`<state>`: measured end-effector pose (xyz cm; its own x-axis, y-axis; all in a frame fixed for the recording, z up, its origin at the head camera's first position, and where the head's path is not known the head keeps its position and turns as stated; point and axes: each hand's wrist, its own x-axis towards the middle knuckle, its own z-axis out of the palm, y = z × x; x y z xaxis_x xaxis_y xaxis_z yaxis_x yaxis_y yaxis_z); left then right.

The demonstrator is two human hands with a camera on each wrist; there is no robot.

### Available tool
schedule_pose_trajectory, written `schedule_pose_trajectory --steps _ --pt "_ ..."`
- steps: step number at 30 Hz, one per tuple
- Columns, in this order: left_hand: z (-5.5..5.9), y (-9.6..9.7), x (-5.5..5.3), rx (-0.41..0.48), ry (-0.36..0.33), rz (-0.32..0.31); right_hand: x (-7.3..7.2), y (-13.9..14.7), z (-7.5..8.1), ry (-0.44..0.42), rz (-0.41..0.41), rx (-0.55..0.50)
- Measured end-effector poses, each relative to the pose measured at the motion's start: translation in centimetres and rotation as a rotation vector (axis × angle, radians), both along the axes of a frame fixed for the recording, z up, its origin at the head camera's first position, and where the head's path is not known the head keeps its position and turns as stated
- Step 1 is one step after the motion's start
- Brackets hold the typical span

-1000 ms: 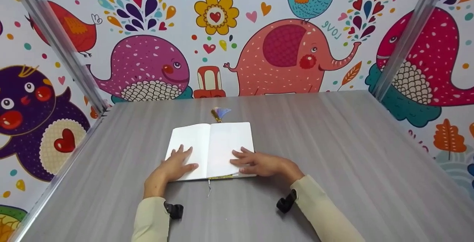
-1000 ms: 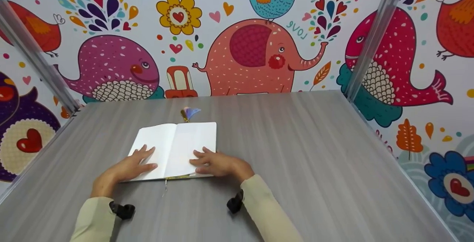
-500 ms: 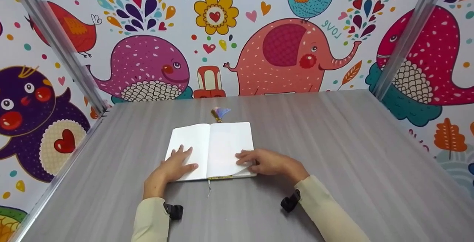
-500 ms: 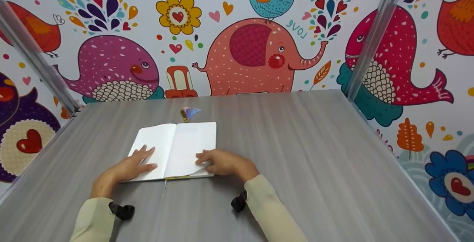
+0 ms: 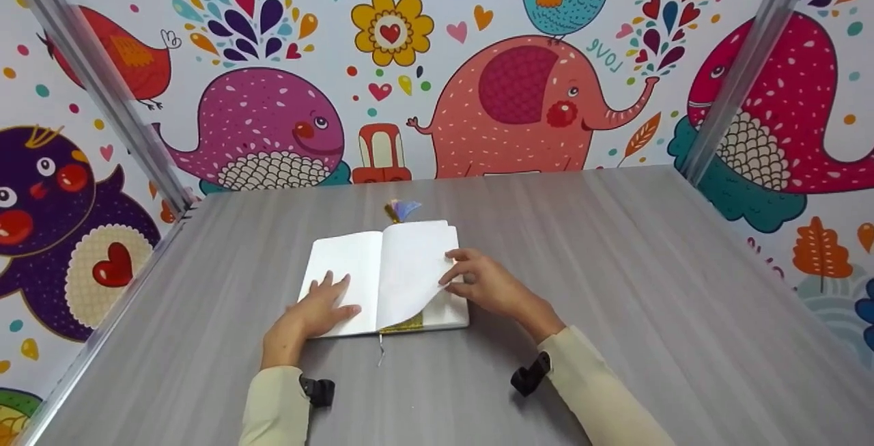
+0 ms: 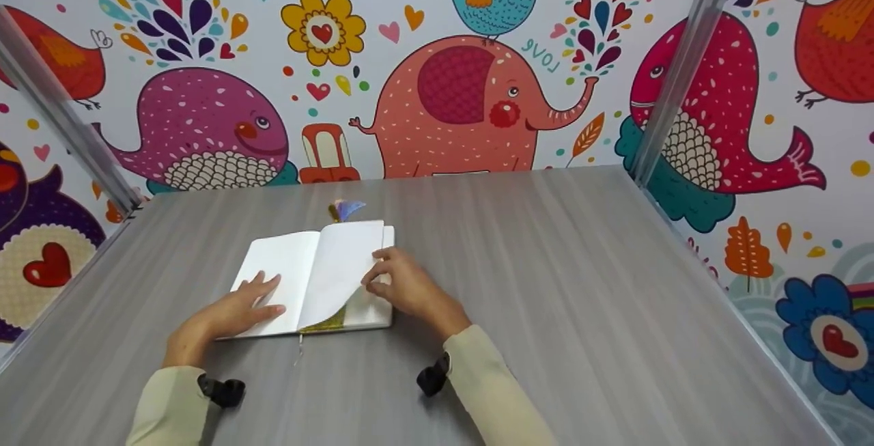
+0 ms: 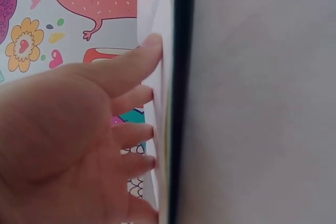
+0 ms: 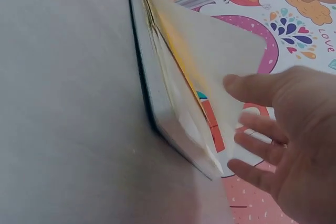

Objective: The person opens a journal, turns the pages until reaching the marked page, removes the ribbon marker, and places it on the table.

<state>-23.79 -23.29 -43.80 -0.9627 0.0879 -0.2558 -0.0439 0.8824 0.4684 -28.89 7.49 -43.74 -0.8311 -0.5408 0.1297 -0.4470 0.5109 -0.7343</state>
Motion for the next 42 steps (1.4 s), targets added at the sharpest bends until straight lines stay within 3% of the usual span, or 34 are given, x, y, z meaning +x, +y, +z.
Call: schedule_pose_trajectory --steps 4,8,18,21,25,33,42 --pt "0.2 0.1 0.2 -0.011 -0.017 -0.005 0.2 -0.4 -0.1 -0.032 -0.081 -0.022" --pt "0.3 0.4 0.4 -0.009 -0.029 -0.015 0.3 -0.6 -0.4 -0.076 -0.111 -0.046" --pt "0.6 0.6 0.4 0.019 -0.052 -0.041 0.2 -1.4 -1.0 -0.208 -0.078 -0.278" --pt "0.6 0.6 0.4 0.02 -0.05 -0.034 0.1 -1.8 -0.9 -0.306 -0.134 -0.369" --pt "0.5 0.6 0.3 0.031 -0.037 -0.037 0.0 -2.2 -0.8 -0.434 -0.271 -0.489" --pt "0.6 0.6 0.3 0.025 -0.028 -0.031 0.1 -2.8 -1.3 -0.417 -0.424 -0.495" --pt "0.7 0.6 0.4 0.032 -0.02 -0.026 0.2 -3.3 -1.4 -0.452 -0.468 -0.539"
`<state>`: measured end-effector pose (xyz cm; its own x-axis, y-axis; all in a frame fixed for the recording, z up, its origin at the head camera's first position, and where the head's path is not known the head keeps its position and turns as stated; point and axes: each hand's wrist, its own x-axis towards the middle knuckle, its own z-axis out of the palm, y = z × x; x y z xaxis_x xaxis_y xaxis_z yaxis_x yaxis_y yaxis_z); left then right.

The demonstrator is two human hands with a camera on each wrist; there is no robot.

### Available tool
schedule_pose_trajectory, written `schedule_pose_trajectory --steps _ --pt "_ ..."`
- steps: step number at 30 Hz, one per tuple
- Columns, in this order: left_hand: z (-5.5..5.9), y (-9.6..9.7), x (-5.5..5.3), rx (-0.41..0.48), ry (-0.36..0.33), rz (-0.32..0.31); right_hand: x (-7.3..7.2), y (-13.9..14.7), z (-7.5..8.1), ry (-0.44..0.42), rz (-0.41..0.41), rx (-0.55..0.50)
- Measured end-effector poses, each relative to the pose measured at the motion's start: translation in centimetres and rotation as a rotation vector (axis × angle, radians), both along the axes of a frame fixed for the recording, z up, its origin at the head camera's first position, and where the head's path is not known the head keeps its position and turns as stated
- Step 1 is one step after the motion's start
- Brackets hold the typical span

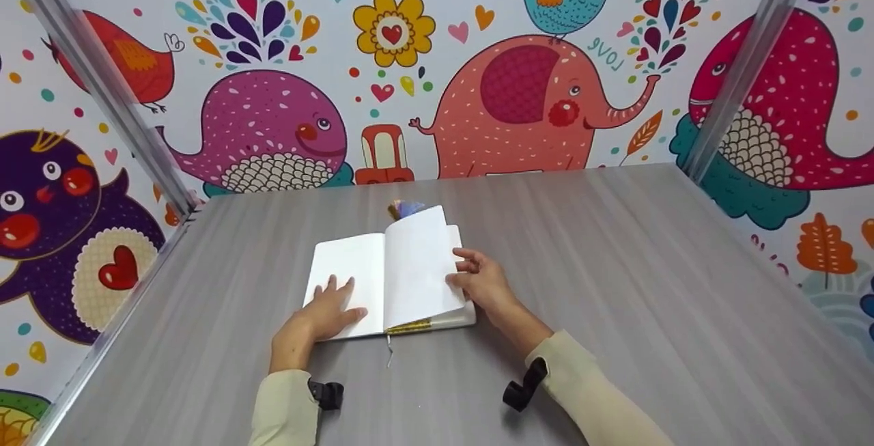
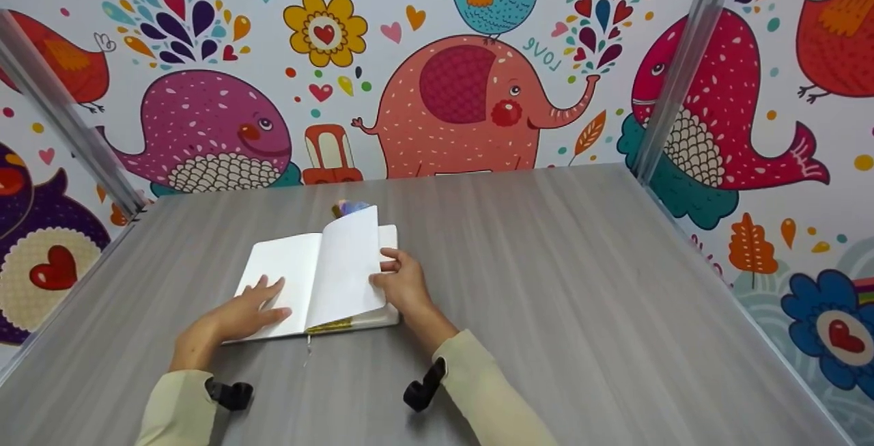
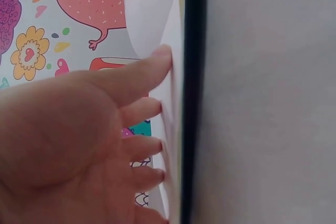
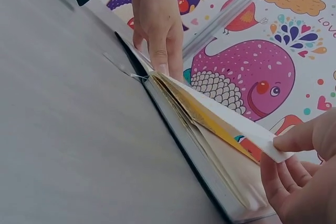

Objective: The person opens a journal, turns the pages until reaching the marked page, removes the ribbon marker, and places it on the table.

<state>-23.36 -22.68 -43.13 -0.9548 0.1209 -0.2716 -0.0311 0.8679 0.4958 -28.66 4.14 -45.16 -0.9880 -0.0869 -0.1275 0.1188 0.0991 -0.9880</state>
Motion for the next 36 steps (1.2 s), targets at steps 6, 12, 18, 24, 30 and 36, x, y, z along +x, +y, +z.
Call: schedule_pose_trajectory --steps 6,12,18,24,30,36 --pt "0.0 -0.4 0.0 -0.002 -0.003 -0.011 0.2 -0.6 0.3 0.023 0.04 -0.008" --pt "0.4 -1.7 0.3 0.044 -0.005 -0.037 0.1 -2.1 1.3 0.031 0.119 -0.079" --pt "0.7 -3.1 0.5 0.095 0.011 -0.017 0.1 -3.6 1.9 0.036 0.223 -0.147" --pt "1.5 -3.4 0.4 0.2 0.063 0.126 0.7 -4.7 1.7 0.101 0.428 -0.117" --pt "3.0 -3.7 0.5 0.303 0.217 0.181 2.1 -5.8 1.1 0.4 0.546 0.482" --pt "4.5 -3.5 1.1 0.346 0.301 0.214 2.8 -6.5 1.0 0.595 0.633 0.885"
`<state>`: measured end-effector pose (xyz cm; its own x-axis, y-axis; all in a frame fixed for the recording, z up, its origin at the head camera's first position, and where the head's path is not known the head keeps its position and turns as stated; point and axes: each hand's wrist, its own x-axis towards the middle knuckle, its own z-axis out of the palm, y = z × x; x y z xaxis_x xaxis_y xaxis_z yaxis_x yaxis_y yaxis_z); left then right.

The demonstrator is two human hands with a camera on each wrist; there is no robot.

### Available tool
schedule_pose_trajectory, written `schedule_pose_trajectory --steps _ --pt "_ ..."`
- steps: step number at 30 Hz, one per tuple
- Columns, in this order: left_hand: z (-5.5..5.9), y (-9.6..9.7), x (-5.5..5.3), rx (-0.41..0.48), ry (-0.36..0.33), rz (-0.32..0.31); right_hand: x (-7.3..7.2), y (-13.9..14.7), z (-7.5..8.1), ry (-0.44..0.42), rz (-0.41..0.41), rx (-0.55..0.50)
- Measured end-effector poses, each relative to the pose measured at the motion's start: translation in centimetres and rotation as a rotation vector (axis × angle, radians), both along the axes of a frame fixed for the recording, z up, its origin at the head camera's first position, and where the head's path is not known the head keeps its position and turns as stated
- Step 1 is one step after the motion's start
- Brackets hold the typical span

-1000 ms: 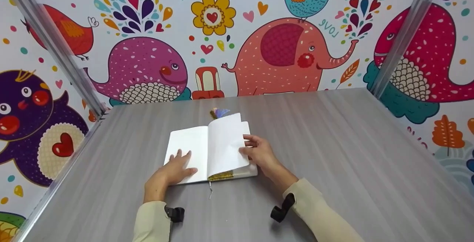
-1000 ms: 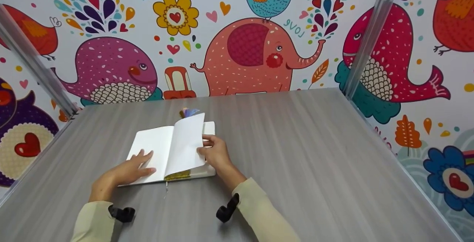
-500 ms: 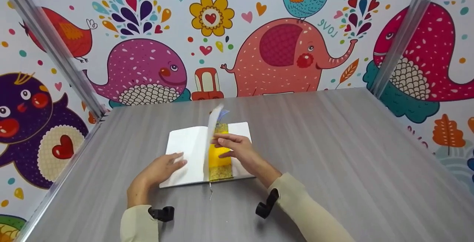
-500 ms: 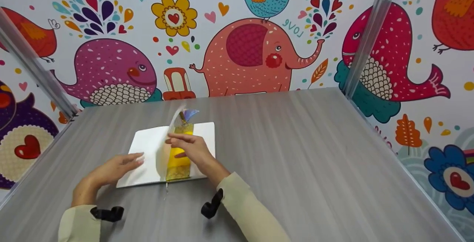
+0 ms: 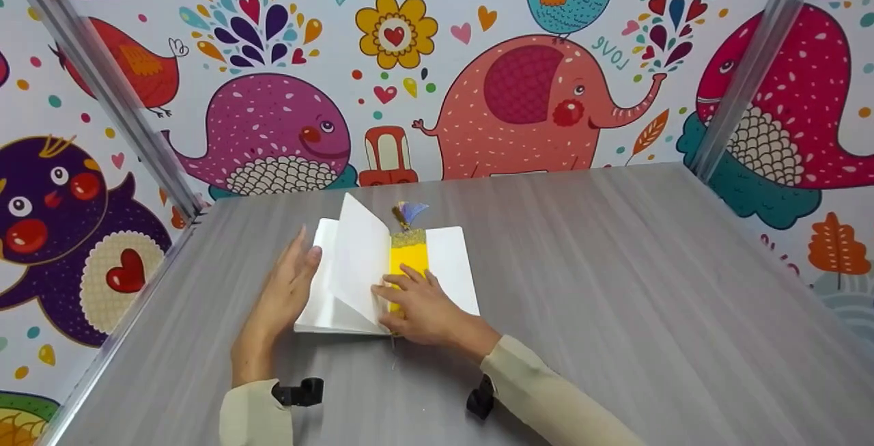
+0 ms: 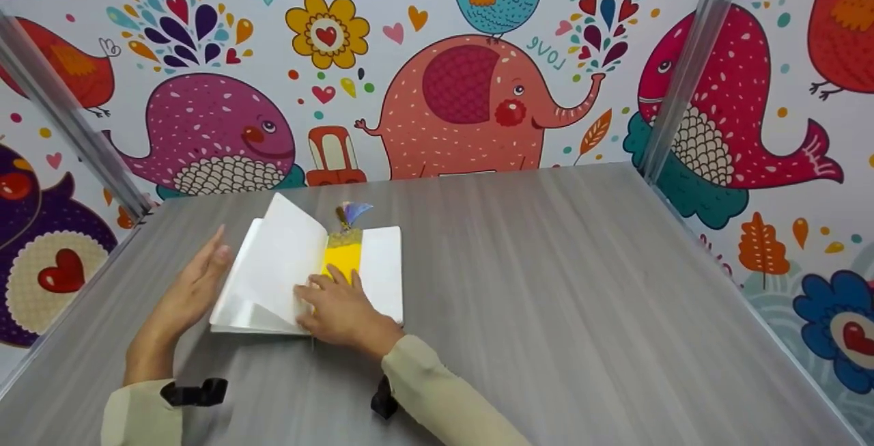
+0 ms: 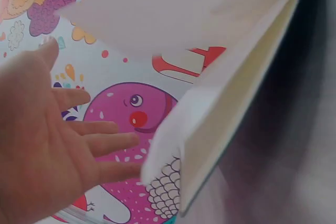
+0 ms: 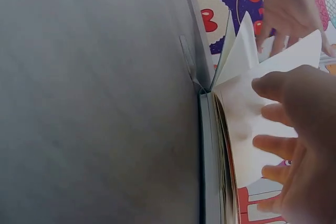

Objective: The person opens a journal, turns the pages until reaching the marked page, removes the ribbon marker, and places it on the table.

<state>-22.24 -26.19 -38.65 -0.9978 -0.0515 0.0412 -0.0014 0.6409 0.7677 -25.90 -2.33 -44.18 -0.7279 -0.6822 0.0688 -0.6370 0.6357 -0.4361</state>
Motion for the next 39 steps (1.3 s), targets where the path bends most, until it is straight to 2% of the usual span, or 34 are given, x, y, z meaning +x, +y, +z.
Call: schedule_pose_trajectory --steps 3,8,11,18,26,34,39 --pt "0.2 0.4 -0.2 -0.026 0.031 -0.001 0.0 0.0 0.0 -0.009 -0.023 0.075" --pt "-0.5 1.1 -0.9 -0.107 0.073 -0.065 -0.1 0.1 -0.2 -0.056 -0.03 0.148" --pt "-0.8 1.0 -0.9 -0.159 0.052 -0.099 -0.1 0.0 -0.5 -0.086 -0.016 0.172" --pt "-1.6 -0.2 -0.2 -0.212 -0.012 -0.17 -0.4 0.3 -0.3 -0.141 0.016 0.223" --pt "-3.3 1.2 -0.6 -0.345 -0.154 -0.172 -0.7 0.4 0.1 -0.184 0.032 0.256" --pt "-4.7 2.3 -0.9 -0.337 -0.191 -0.205 -0.7 0.4 0.2 -0.204 0.027 0.25" --pt "-5.3 2.8 -0.9 -0.36 -0.248 -0.246 -0.7 0.7 0.4 -0.196 0.024 0.259"
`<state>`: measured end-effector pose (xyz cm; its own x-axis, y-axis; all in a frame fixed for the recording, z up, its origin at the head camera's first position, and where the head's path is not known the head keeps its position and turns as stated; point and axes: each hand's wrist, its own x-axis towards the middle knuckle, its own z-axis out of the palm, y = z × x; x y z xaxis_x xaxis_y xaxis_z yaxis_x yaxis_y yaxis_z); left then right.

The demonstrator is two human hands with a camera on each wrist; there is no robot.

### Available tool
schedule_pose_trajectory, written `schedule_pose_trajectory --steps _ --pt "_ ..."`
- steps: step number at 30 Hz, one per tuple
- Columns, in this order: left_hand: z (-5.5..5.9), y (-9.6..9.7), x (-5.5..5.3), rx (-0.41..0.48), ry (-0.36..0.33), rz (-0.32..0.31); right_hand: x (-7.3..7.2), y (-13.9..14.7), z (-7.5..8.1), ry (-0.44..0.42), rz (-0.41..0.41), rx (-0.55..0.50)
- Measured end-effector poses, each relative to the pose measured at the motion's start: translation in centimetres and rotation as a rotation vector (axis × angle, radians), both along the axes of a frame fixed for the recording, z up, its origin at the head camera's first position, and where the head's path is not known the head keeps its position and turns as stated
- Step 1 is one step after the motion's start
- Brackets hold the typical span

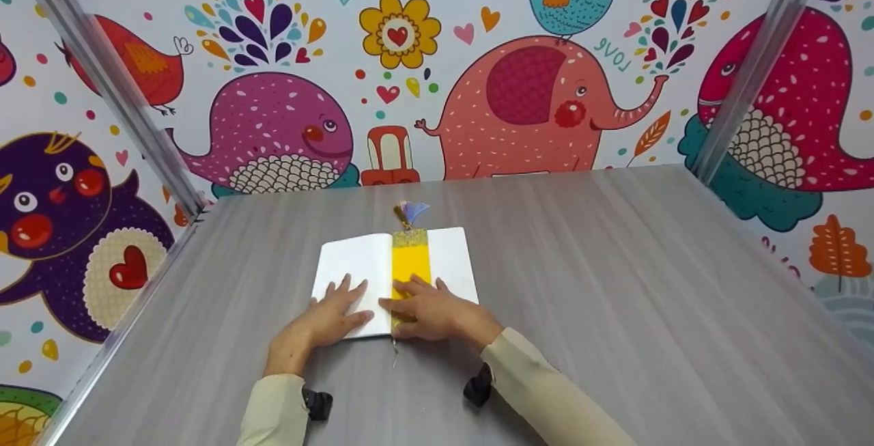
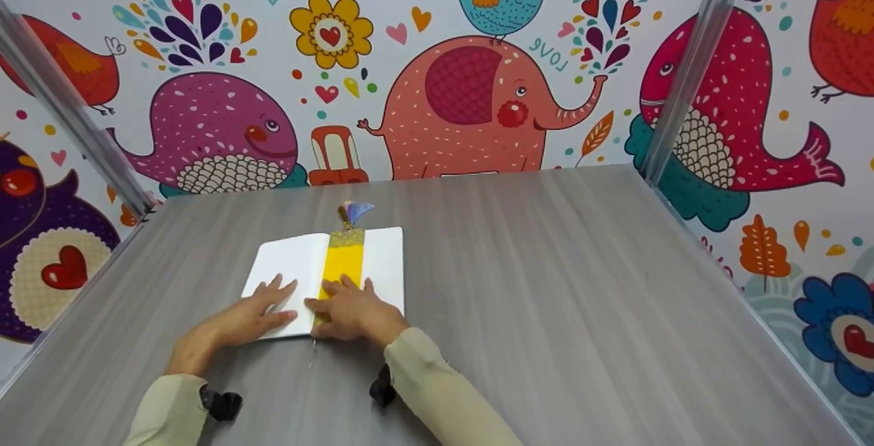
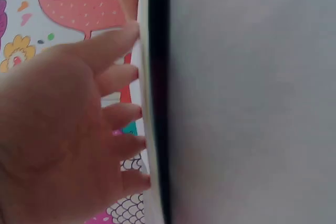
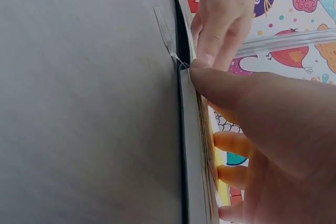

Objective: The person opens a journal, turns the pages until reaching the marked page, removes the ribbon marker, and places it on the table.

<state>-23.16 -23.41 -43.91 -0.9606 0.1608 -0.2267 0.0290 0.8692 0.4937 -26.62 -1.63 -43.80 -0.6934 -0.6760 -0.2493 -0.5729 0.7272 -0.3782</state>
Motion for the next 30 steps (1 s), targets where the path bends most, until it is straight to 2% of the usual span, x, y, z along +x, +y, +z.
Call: schedule_pose_trajectory --steps 15,22,26,30 --pt "1.1 1.0 -1.3 -0.111 -0.148 -0.038 -0.6 0.3 0.5 0.061 0.029 0.032" --pt "1.1 0.7 -1.1 -0.131 -0.163 -0.051 -0.4 0.1 0.2 0.103 0.047 -0.014" --pt "1.1 0.7 -0.9 -0.13 -0.16 -0.055 -0.5 0.3 0.3 0.176 0.006 -0.05" --pt "1.2 0.8 -0.9 -0.14 -0.152 -0.057 -1.1 0.5 0.5 0.217 -0.126 -0.13"
